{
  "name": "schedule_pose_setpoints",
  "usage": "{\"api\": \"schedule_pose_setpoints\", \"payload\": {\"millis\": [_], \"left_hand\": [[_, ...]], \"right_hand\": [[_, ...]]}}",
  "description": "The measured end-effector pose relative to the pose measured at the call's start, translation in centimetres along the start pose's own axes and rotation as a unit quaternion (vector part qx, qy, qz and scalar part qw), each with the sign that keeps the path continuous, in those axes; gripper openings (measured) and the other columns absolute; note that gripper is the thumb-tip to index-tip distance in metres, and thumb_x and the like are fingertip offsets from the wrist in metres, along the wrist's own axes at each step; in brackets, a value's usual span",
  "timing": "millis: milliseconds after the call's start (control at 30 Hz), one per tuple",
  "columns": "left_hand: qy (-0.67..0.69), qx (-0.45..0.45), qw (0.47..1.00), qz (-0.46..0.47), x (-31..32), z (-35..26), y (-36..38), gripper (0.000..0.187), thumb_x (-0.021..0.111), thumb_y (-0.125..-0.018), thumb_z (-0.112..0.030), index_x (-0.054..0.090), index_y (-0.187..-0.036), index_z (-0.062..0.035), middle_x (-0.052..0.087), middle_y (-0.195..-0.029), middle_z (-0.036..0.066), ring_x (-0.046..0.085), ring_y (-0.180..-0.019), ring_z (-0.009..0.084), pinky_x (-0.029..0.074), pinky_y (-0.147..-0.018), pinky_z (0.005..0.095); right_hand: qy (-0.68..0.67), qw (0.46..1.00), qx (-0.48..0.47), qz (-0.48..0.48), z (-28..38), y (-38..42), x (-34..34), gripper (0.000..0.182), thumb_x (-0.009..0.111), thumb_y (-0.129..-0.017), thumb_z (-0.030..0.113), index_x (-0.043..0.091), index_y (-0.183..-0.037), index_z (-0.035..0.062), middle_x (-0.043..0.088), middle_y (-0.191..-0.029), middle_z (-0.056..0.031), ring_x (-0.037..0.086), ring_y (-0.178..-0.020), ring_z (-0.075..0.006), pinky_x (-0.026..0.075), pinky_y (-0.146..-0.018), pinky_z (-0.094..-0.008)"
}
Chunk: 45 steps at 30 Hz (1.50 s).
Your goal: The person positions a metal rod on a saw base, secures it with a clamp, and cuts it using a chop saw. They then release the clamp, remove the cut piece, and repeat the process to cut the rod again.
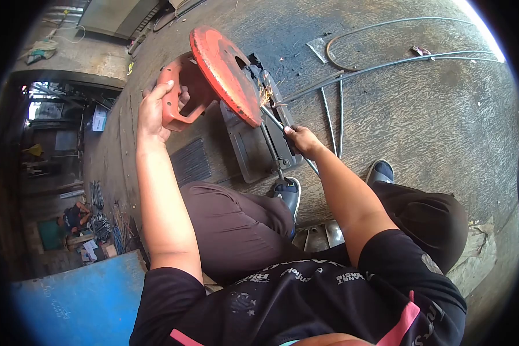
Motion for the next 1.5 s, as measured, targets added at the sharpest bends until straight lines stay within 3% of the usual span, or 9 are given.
{"api": "schedule_pose_setpoints", "payload": {"millis": [33, 167, 233, 367, 433, 1033, 1133, 1500], "left_hand": [[-0.006, -0.001, 1.000, 0.011, 0.0, 0.0, 0.0, 0.040, 0.057, -0.087, -0.013, 0.047, -0.122, 0.0055, 0.057, -0.106, 0.014, 0.061, -0.092, 0.0205, 0.052, -0.082, 0.0325], [-0.002, -0.010, 1.000, -0.012, 0.1, 0.1, 0.2, 0.040, 0.057, -0.088, -0.014, 0.047, -0.121, 0.0052, 0.057, -0.105, 0.014, 0.060, -0.093, 0.0207, 0.052, -0.082, 0.0324], [0.013, -0.011, 1.000, -0.013, -0.1, 0.2, 0.0, 0.044, 0.059, -0.085, -0.011, 0.042, -0.123, -0.0003, 0.052, -0.108, 0.015, 0.059, -0.089, 0.0218, 0.054, -0.076, 0.0336], [0.022, -0.015, 0.999, -0.018, -0.1, 0.3, 0.0, 0.044, 0.059, -0.085, -0.011, 0.041, -0.124, 0.0001, 0.051, -0.107, 0.015, 0.059, -0.090, 0.0224, 0.054, -0.076, 0.0338], [0.020, -0.017, 1.000, -0.013, -0.2, 0.3, -0.1, 0.044, 0.059, -0.085, -0.010, 0.040, -0.123, 0.0004, 0.050, -0.108, 0.016, 0.058, -0.091, 0.0230, 0.054, -0.077, 0.0343], [0.029, -0.015, 0.999, -0.024, -0.4, 0.3, -0.1, 0.042, 0.062, -0.084, -0.008, 0.039, -0.118, 0.0027, 0.050, -0.108, 0.018, 0.059, -0.091, 0.0230, 0.055, -0.076, 0.0340], [0.017, -0.002, 1.000, -0.022, -0.7, 0.2, -0.4, 0.043, 0.063, -0.083, -0.005, 0.036, -0.116, 0.0009, 0.052, -0.106, 0.018, 0.060, -0.088, 0.0234, 0.056, -0.074, 0.0337], [0.008, -0.012, 0.999, -0.033, -1.0, 0.3, -0.5, 0.043, 0.064, -0.083, -0.005, 0.035, -0.114, 0.0003, 0.056, -0.101, 0.020, 0.062, -0.085, 0.0235, 0.056, -0.072, 0.0329]], "right_hand": [[0.001, 1.000, 0.005, 0.002, -0.3, -0.2, 0.0, 0.038, 0.053, -0.095, 0.036, 0.058, -0.092, -0.0019, 0.050, -0.062, -0.0039, 0.046, -0.049, -0.0131, 0.039, -0.044, -0.0289], [0.013, 1.000, 0.004, 0.012, -0.3, -0.4, -0.2, 0.038, 0.053, -0.095, 0.035, 0.058, -0.093, -0.0018, 0.050, -0.064, -0.0044, 0.046, -0.050, -0.0135, 0.040, -0.045, -0.0297], [0.051, 0.999, 0.006, -0.012, 0.6, 0.3, -0.1, 0.032, 0.051, -0.097, 0.032, 0.054, -0.088, 0.0018, 0.046, -0.059, -0.0020, 0.041, -0.045, -0.0119, 0.034, -0.042, -0.0284], [0.065, 0.998, 0.012, -0.017, 1.0, 0.5, -0.3, 0.032, 0.050, -0.097, 0.032, 0.055, -0.089, 0.0016, 0.047, -0.059, -0.0022, 0.042, -0.045, -0.0118, 0.034, -0.043, -0.0281], [0.062, 0.998, -0.002, 0.002, 0.6, 0.0, -0.2, 0.035, 0.052, -0.096, 0.034, 0.057, -0.090, -0.0003, 0.050, -0.063, -0.0039, 0.045, -0.049, -0.0134, 0.039, -0.045, -0.0316], [0.066, 0.998, 0.007, -0.008, 0.5, -0.2, -0.1, 0.033, 0.055, -0.094, 0.032, 0.057, -0.089, 0.0002, 0.052, -0.064, -0.0050, 0.047, -0.050, -0.0138, 0.040, -0.045, -0.0314], [0.053, 0.999, 0.004, -0.008, 0.2, -0.6, 0.1, 0.029, 0.050, -0.097, 0.029, 0.053, -0.087, 0.0027, 0.046, -0.055, -0.0018, 0.040, -0.042, -0.0120, 0.033, -0.042, -0.0293], [0.075, 0.997, 0.002, -0.023, 1.0, 0.1, 0.1, 0.029, 0.053, -0.096, 0.030, 0.054, -0.088, 0.0016, 0.049, -0.058, -0.0033, 0.042, -0.044, -0.0120, 0.034, -0.042, -0.0299]]}}
Point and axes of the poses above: each hand's wrist, its own y-axis away from the middle knuckle, its own x-axis out of the palm, z = x × y, the point moved 5 cm from there along -y, towards the middle knuckle
